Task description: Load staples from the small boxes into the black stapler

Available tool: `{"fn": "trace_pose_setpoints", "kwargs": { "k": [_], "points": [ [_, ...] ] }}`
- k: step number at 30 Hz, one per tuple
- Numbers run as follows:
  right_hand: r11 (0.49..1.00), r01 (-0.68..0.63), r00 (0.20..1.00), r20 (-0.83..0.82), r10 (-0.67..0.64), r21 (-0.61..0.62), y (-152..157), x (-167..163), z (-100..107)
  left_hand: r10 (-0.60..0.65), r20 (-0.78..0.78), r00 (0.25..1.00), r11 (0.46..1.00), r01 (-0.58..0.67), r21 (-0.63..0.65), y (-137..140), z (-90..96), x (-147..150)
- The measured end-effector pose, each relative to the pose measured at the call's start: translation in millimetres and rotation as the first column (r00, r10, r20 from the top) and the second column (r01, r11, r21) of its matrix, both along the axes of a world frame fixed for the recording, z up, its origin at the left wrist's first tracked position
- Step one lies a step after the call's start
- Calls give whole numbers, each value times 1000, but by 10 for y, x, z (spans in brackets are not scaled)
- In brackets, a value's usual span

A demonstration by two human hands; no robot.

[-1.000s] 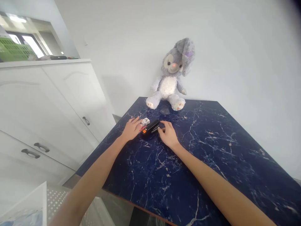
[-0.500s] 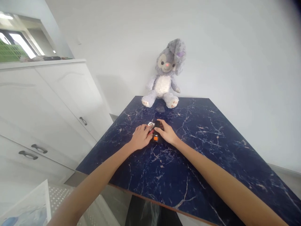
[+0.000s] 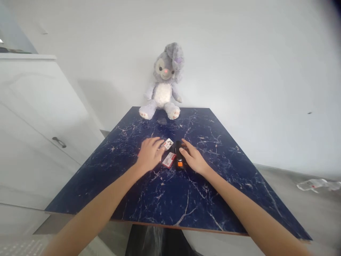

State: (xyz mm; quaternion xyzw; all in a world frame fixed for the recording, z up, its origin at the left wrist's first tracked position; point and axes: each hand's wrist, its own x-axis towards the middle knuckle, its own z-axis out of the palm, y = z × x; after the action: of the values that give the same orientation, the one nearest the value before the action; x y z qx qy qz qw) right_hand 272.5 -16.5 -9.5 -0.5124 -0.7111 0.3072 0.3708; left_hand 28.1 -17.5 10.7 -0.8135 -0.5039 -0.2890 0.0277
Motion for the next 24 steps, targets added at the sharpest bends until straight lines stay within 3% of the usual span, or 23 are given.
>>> {"fn": "trace_pose_setpoints", "kwargs": {
  "k": [3, 8, 11, 14, 17, 20, 24],
  "points": [
    [997, -69, 997, -32, 68, -38, -60, 60, -50, 128, 80, 989, 992, -128, -11, 166, 40, -381],
    [967, -236, 972, -42, 233, -94, -66, 120, -5, 136, 16, 991, 948, -125, -292, 259, 14, -751],
    [972, -221, 975, -7, 221, -86, -62, 146, 29, 11, -15, 1000, 931, -16, -365, 236, -10, -718],
    [990, -138, 986, 92, 141, -35, -81, 200, 71, -64, 66, 996, 943, 82, -321, 205, -46, -598],
    [975, -208, 966, 137, 217, -83, -85, 306, 139, -66, 114, 991, 963, 93, -251, 192, -94, -515],
    [939, -315, 937, 111, 330, -138, -60, 400, 207, -58, 59, 997, 970, 70, -233, 198, -132, -504],
    [949, -299, 942, 130, 310, -97, -22, 422, 253, -87, 61, 994, 961, 100, -258, 198, -115, -515]
  ]
}}
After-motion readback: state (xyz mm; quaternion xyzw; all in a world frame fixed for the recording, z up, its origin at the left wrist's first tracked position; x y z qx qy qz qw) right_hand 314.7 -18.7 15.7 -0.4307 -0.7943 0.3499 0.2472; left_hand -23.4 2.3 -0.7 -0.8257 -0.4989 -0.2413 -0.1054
